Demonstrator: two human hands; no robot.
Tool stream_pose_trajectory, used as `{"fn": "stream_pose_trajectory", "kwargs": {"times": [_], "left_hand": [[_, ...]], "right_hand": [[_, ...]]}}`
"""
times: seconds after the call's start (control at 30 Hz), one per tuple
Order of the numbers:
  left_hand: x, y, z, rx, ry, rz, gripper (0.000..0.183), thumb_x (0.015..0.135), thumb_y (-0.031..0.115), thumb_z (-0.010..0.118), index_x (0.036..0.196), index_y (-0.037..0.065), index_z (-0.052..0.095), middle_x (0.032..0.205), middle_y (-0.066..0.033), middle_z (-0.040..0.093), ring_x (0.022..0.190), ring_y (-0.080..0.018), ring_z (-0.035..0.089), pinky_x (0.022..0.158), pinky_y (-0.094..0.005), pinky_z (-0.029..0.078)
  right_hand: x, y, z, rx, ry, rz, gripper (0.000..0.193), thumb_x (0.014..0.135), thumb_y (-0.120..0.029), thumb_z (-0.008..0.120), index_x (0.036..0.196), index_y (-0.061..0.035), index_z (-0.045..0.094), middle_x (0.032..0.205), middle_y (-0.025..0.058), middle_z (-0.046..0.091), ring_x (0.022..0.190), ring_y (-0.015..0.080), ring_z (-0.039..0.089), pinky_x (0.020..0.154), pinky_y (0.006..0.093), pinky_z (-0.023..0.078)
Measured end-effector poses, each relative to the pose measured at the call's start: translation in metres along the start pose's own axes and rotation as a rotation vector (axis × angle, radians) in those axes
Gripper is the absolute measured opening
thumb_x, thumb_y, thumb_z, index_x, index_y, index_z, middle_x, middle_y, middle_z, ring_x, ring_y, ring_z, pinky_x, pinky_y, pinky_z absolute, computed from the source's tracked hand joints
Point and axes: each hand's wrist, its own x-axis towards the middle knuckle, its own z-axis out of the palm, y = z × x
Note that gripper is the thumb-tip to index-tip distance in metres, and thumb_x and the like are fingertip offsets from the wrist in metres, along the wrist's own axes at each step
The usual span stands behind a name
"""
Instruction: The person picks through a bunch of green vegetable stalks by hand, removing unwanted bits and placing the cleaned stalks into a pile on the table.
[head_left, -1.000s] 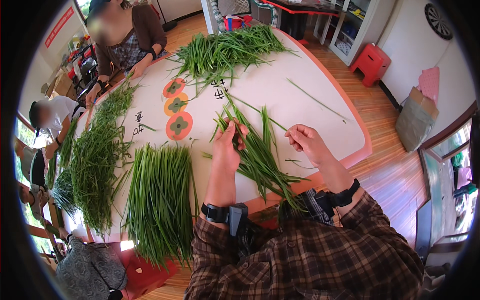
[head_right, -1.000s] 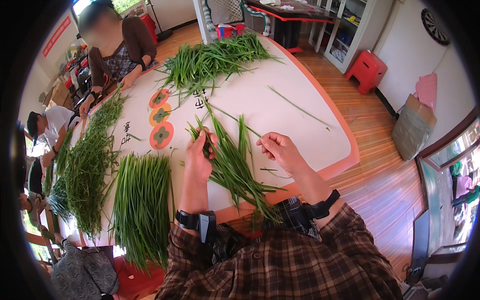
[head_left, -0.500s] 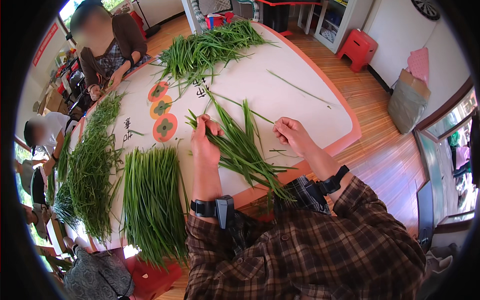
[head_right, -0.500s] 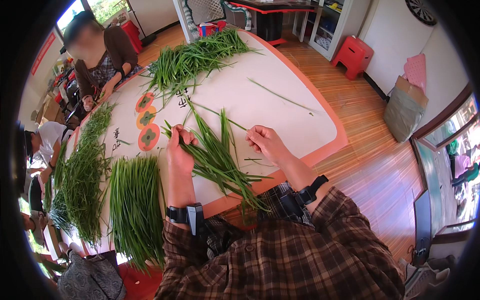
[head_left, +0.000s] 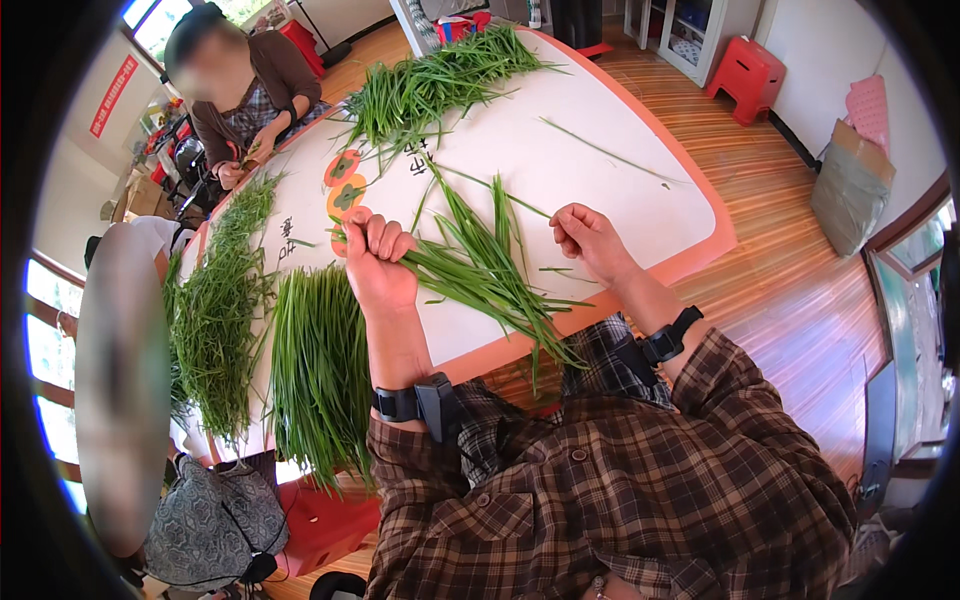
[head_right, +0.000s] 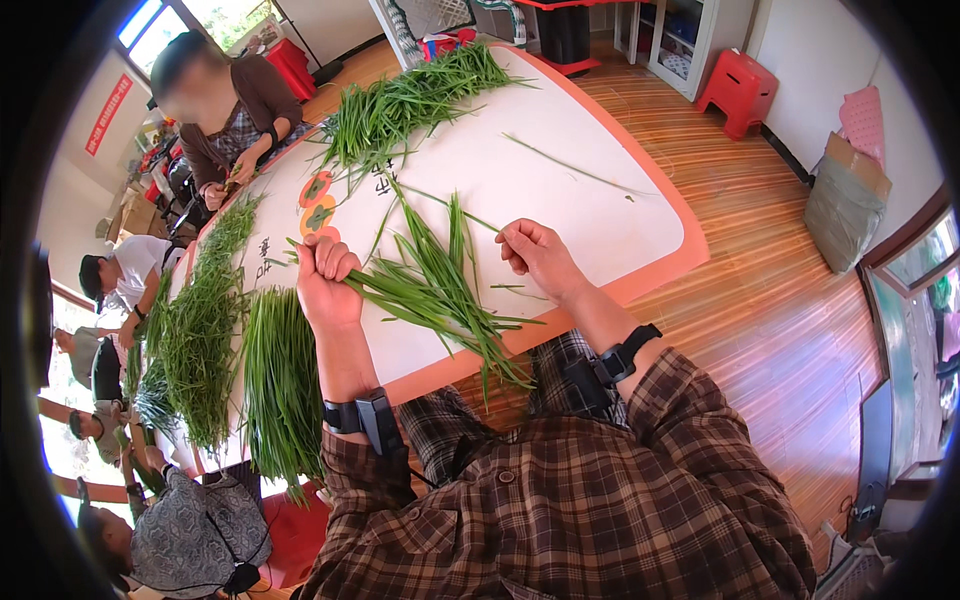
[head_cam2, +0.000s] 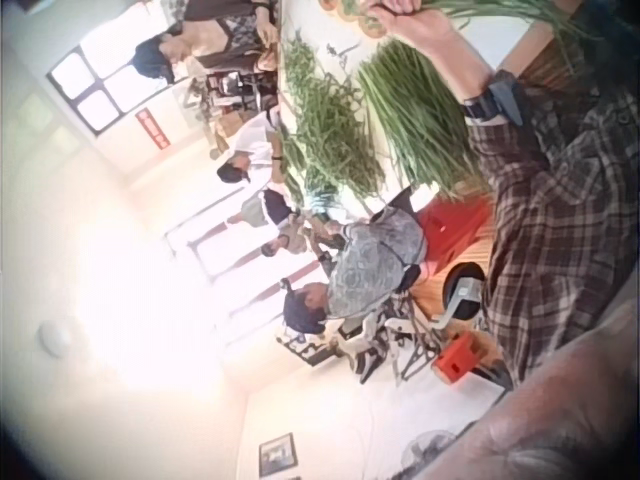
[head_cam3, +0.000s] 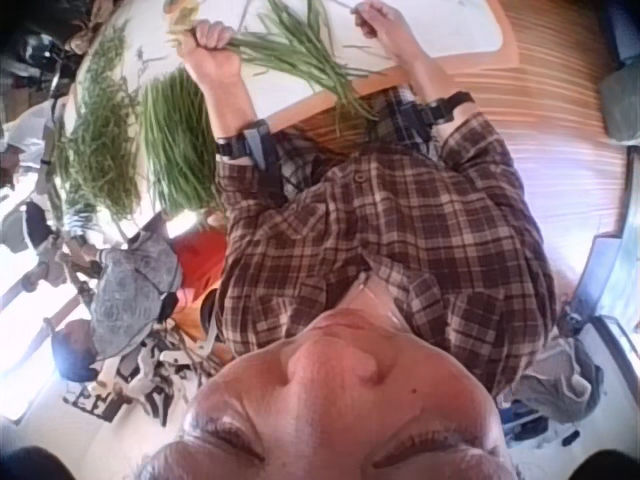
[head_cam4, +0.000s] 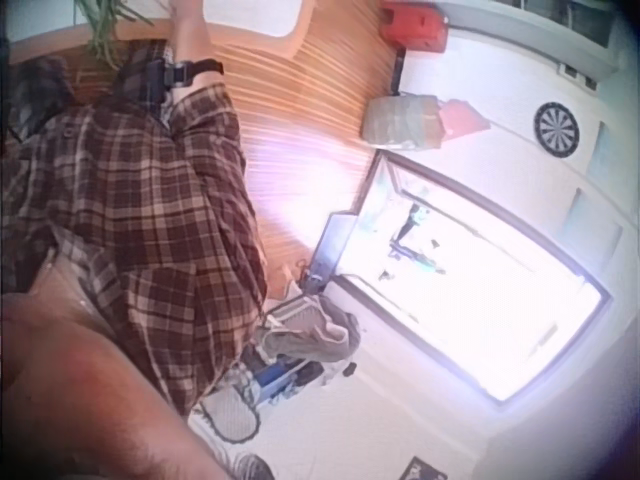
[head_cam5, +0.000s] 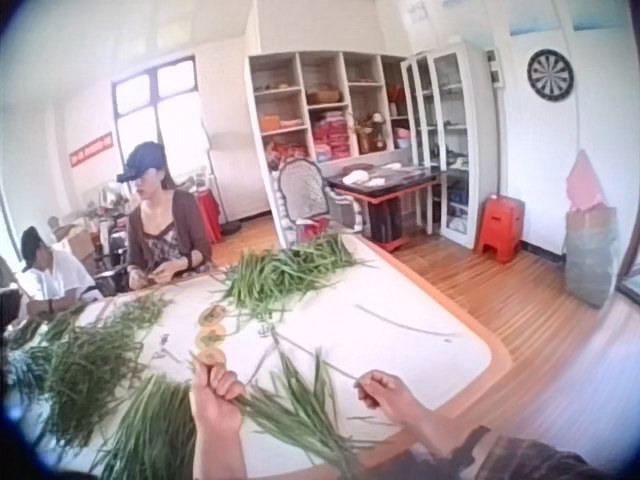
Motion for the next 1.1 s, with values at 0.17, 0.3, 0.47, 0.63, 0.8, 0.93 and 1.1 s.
{"fn": "stream_pose_trajectory", "kwargs": {"times": [0.17, 0.3, 0.47, 0.63, 0.8, 0.93, 1.1], "left_hand": [[-0.015, 0.012, 0.016, 0.04, 0.021, 0.059, 0.026, 0.092, 0.028, 0.031, 0.079, 0.011, 0.045, 0.054, 0.0041, 0.027, 0.046, -0.006, 0.022, 0.042, -0.0188, 0.021], [-0.014, 0.002, 0.023, 0.067, 0.026, 0.033, 0.026, 0.092, 0.027, 0.031, 0.079, 0.011, 0.046, 0.054, 0.0042, 0.026, 0.044, -0.006, 0.021, 0.041, -0.0194, 0.019], [-0.011, 0.008, 0.005, 0.336, 0.061, -0.066, 0.022, 0.091, 0.023, 0.035, 0.1, 0.007, 0.046, 0.118, -0.0196, 0.047, 0.042, -0.0002, 0.024, 0.035, -0.0133, 0.022], [-0.049, 0.012, 0.047, 0.833, 0.158, -0.26, 0.016, 0.086, 0.019, 0.048, 0.092, 0.004, 0.049, 0.056, -0.0002, 0.039, 0.042, -0.0083, 0.03, 0.039, -0.0208, 0.026], [-0.048, -0.014, 0.007, 1.055, 0.132, -0.433, 0.014, 0.086, 0.02, 0.048, 0.079, 0.009, 0.046, 0.055, 0.0005, 0.035, 0.037, -0.0075, 0.024, 0.035, -0.0198, 0.021], [-0.039, -0.021, -0.022, 0.841, 0.318, -0.482, 0.023, 0.086, 0.021, 0.046, 0.066, 0.012, 0.04, 0.057, 0.0012, 0.033, 0.043, -0.0089, 0.025, 0.042, -0.0206, 0.024], [-0.032, -0.037, -0.032, 0.795, 0.268, -0.448, 0.02, 0.087, 0.023, 0.045, 0.07, 0.012, 0.041, 0.057, 0.0019, 0.033, 0.041, -0.008, 0.024, 0.04, -0.0203, 0.022]], "right_hand": [[0.0, 0.005, 0.005, 0.04, -0.03, -0.01, 0.019, 0.087, -0.022, 0.047, 0.082, -0.0057, 0.054, 0.064, -0.0021, 0.048, 0.053, 0.005, 0.039, 0.05, 0.0172, 0.034], [-0.002, 0.004, 0.001, -0.018, -0.003, -0.007, 0.019, 0.086, -0.021, 0.047, 0.081, -0.0046, 0.054, 0.064, -0.0012, 0.049, 0.054, 0.0046, 0.04, 0.049, 0.0178, 0.035], [-0.002, 0.004, -0.006, -0.078, -0.012, -0.092, 0.018, 0.085, -0.022, 0.047, 0.081, -0.0075, 0.055, 0.067, -0.0013, 0.052, 0.058, 0.0046, 0.045, 0.053, 0.0185, 0.039], [0.0, -0.006, 0.007, -0.201, -0.073, -0.07, 0.019, 0.082, -0.024, 0.047, 0.082, -0.0056, 0.053, 0.067, 0.0007, 0.052, 0.057, 0.0083, 0.047, 0.053, 0.023, 0.042], [0.002, 0.007, 0.007, -0.61, -0.108, -0.201, 0.023, 0.078, -0.022, 0.051, 0.094, -0.0052, 0.052, 0.071, 0.0076, 0.056, 0.064, 0.0204, 0.055, 0.057, 0.0331, 0.043], [0.004, 0.01, 0.034, -0.972, -0.142, -0.247, 0.036, 0.076, -0.028, 0.057, 0.102, -0.005, 0.048, 0.071, 0.013, 0.056, 0.071, 0.0321, 0.056, 0.062, 0.0412, 0.042], [0.029, 0.002, 0.053, -1.169, -0.043, -0.134, 0.04, 0.074, -0.028, 0.059, 0.097, 0.0009, 0.045, 0.07, 0.0161, 0.056, 0.072, 0.0331, 0.057, 0.061, 0.0411, 0.043]]}}
